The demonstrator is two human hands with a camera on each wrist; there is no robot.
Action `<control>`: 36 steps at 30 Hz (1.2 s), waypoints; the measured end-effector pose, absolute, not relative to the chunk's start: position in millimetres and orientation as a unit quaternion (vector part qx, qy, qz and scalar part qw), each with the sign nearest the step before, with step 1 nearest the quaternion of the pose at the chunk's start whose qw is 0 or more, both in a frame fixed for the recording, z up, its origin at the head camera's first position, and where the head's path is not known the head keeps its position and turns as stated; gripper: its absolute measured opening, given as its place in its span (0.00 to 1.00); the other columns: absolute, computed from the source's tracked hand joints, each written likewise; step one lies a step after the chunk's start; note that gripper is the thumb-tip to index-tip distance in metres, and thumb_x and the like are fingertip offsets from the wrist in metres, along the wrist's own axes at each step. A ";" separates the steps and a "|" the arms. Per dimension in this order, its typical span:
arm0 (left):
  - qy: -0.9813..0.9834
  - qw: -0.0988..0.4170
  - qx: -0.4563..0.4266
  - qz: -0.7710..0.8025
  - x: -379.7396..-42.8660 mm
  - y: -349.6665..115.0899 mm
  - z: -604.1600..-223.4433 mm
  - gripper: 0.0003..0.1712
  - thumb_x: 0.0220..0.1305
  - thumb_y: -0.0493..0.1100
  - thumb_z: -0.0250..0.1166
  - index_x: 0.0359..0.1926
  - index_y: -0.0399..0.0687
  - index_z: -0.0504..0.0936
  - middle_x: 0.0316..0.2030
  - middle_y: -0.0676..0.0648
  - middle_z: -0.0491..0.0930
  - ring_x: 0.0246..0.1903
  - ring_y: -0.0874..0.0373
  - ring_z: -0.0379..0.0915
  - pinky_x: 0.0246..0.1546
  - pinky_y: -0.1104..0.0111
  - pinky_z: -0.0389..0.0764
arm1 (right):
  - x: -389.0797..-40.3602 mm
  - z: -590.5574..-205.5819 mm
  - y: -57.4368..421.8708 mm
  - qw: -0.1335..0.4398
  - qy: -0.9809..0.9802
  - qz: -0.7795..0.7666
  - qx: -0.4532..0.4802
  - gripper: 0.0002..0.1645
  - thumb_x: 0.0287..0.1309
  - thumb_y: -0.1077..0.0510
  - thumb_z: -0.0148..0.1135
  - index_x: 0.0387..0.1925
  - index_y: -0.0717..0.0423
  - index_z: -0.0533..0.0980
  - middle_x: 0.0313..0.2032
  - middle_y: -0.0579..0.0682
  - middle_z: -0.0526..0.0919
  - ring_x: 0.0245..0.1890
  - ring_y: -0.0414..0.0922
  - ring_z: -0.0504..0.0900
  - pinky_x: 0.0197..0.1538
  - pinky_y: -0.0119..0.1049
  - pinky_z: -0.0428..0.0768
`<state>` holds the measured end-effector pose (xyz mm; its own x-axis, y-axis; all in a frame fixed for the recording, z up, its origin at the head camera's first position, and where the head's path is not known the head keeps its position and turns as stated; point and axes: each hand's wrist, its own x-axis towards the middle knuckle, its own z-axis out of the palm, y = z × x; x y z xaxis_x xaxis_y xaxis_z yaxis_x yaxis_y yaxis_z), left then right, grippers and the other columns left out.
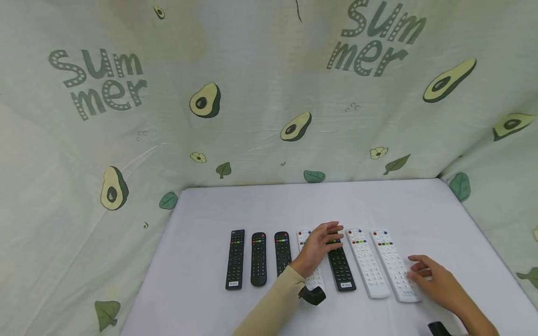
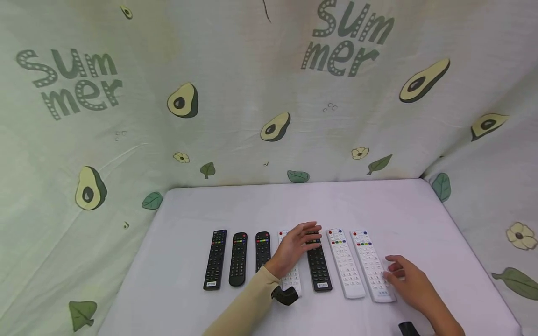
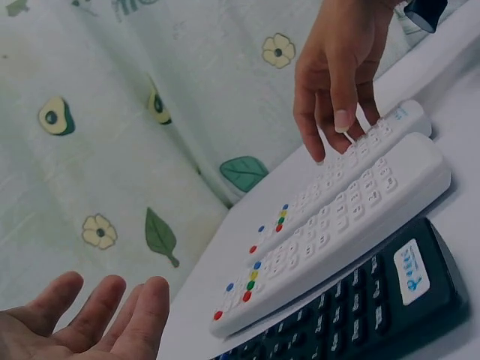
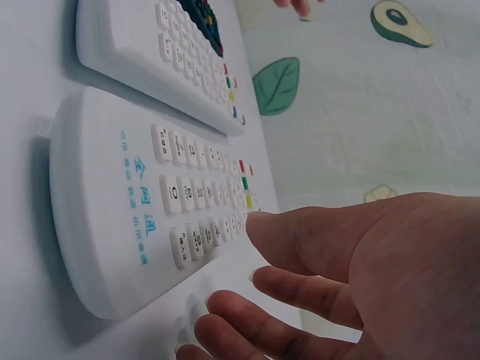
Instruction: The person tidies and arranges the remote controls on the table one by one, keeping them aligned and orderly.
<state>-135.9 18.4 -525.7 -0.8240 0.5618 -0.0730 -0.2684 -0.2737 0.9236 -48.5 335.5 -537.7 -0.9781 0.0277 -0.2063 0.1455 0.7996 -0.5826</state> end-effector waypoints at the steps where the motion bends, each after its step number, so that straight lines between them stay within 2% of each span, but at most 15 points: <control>1: 0.543 0.258 0.135 0.787 -135.8 13.6 -526.0 0.35 0.87 0.55 0.37 0.79 0.35 0.60 0.77 0.30 0.60 0.77 0.31 0.57 0.75 0.52 0.70 | -50.3 -537.8 336.0 0.094 0.944 -0.312 0.044 0.29 0.67 0.62 0.67 0.61 0.78 0.70 0.42 0.63 0.84 0.43 0.62 0.86 0.44 0.59 0.85; 6: 0.551 0.229 0.118 0.794 -135.9 -11.2 -526.1 0.34 0.87 0.54 0.37 0.78 0.34 0.61 0.76 0.29 0.61 0.76 0.31 0.57 0.75 0.50 0.69 | -57.8 -538.0 339.3 0.097 0.945 -0.309 0.042 0.29 0.68 0.62 0.67 0.61 0.78 0.70 0.43 0.64 0.84 0.44 0.63 0.86 0.45 0.60 0.85; 13: 0.562 0.196 0.091 0.799 -136.9 -52.3 -525.4 0.34 0.87 0.56 0.35 0.78 0.39 0.62 0.77 0.31 0.60 0.76 0.35 0.59 0.76 0.49 0.67 | -66.1 -538.5 342.6 0.086 0.948 -0.306 0.034 0.27 0.70 0.62 0.65 0.61 0.78 0.70 0.44 0.67 0.83 0.45 0.65 0.85 0.45 0.61 0.85; 23: 0.592 0.147 0.087 0.788 -128.4 -106.4 -522.2 0.35 0.88 0.56 0.32 0.79 0.37 0.58 0.78 0.31 0.58 0.76 0.34 0.57 0.77 0.48 0.66 | -77.3 -538.3 349.7 0.054 0.952 -0.301 0.020 0.26 0.69 0.63 0.64 0.60 0.79 0.70 0.43 0.69 0.83 0.44 0.67 0.85 0.44 0.62 0.85; 36: 0.613 0.077 0.041 0.785 -129.7 -158.6 -519.5 0.36 0.87 0.57 0.35 0.78 0.35 0.58 0.77 0.28 0.59 0.75 0.35 0.58 0.75 0.49 0.68 | -87.6 -535.4 359.0 0.027 0.957 -0.288 0.033 0.30 0.70 0.63 0.63 0.63 0.81 0.65 0.49 0.81 0.76 0.48 0.76 0.80 0.45 0.66 0.83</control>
